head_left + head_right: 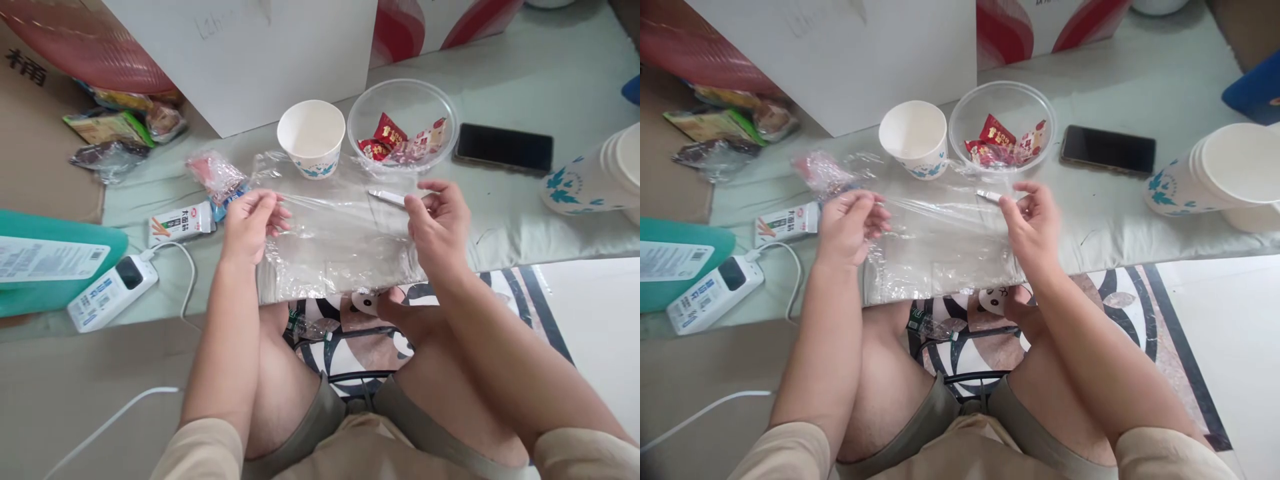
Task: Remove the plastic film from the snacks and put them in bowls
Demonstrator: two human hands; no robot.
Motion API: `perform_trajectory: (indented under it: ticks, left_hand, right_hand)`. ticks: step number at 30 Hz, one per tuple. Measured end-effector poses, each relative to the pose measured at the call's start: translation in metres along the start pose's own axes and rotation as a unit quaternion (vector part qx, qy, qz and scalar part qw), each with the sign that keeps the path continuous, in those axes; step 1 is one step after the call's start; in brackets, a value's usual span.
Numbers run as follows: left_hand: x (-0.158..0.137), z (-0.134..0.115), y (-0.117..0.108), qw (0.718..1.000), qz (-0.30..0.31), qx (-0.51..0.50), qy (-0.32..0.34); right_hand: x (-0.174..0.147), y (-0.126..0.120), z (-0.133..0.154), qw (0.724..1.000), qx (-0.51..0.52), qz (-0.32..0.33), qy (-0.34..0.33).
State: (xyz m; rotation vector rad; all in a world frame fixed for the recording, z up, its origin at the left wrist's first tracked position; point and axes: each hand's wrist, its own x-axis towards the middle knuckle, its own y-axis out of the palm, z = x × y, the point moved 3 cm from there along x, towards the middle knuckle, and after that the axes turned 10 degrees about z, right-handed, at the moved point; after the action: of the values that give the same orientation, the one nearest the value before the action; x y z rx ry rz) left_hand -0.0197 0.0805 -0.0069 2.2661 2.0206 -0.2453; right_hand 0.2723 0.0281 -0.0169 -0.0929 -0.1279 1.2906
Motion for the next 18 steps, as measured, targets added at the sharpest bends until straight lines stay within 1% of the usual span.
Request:
perform_trajectory:
  ticks: [1, 2, 3, 6, 7, 8, 9, 11, 13, 14, 15, 16, 18]
  left_hand:
    - [0.001, -0.001, -0.003, 0.999, -0.018, -0.011, 0.026]
    - [0.001, -0.003, -0.005, 0.998, -0.025, -0.021, 0.047]
    - [0.001, -0.004, -0.007, 0.997, -0.027, -0.030, 0.061]
    - [0.000, -0.006, -0.011, 0.996, -0.032, -0.041, 0.072]
    - [-0.001, -0.006, -0.012, 0.997, -0.034, -0.039, 0.066]
    - [-0.002, -0.006, -0.014, 0.997, -0.030, -0.036, 0.054]
    - [-0.003, -0.006, -0.014, 0.999, -0.015, -0.030, 0.033]
    - [-0.005, -0.005, -0.012, 0.998, 0.052, -0.004, -0.028]
    - [-0.008, -0.003, -0.009, 0.988, 0.121, 0.041, -0.083]
    - [-0.009, -0.002, -0.008, 0.983, 0.140, 0.067, -0.100]
    - [-0.009, -0.001, -0.007, 0.980, 0.142, 0.088, -0.106]
    - [-0.008, -0.001, -0.007, 0.981, 0.130, 0.102, -0.104]
    - [-0.006, -0.001, -0.010, 0.987, 0.084, 0.108, -0.080]
  right_hand:
    - [0.001, -0.001, -0.001, 1.000, 0.011, -0.009, 0.003]
    - [0.001, -0.002, -0.001, 1.000, 0.026, -0.003, 0.015]
    - [0.002, 0.000, -0.002, 0.998, 0.042, 0.023, 0.033]
    - [-0.001, 0.009, -0.001, 0.981, 0.047, 0.159, 0.099]
    - [-0.003, 0.012, -0.001, 0.975, 0.038, 0.187, 0.112]
    - [-0.003, 0.013, 0.000, 0.973, 0.032, 0.195, 0.119]
    - [-0.004, 0.014, 0.001, 0.974, 0.030, 0.185, 0.124]
    - [-0.003, 0.013, 0.000, 0.981, 0.038, 0.133, 0.135]
    - [-0.002, 0.011, -0.001, 0.987, 0.031, 0.085, 0.134]
    - [-0.001, 0.010, 0.000, 0.990, 0.020, 0.069, 0.122]
    - [0.000, 0.009, 0.000, 0.993, 0.007, 0.058, 0.103]
    - [0.001, 0.008, 0.001, 0.995, -0.003, 0.051, 0.082]
    - [0.001, 0.006, 0.002, 0.997, -0.003, 0.058, 0.055]
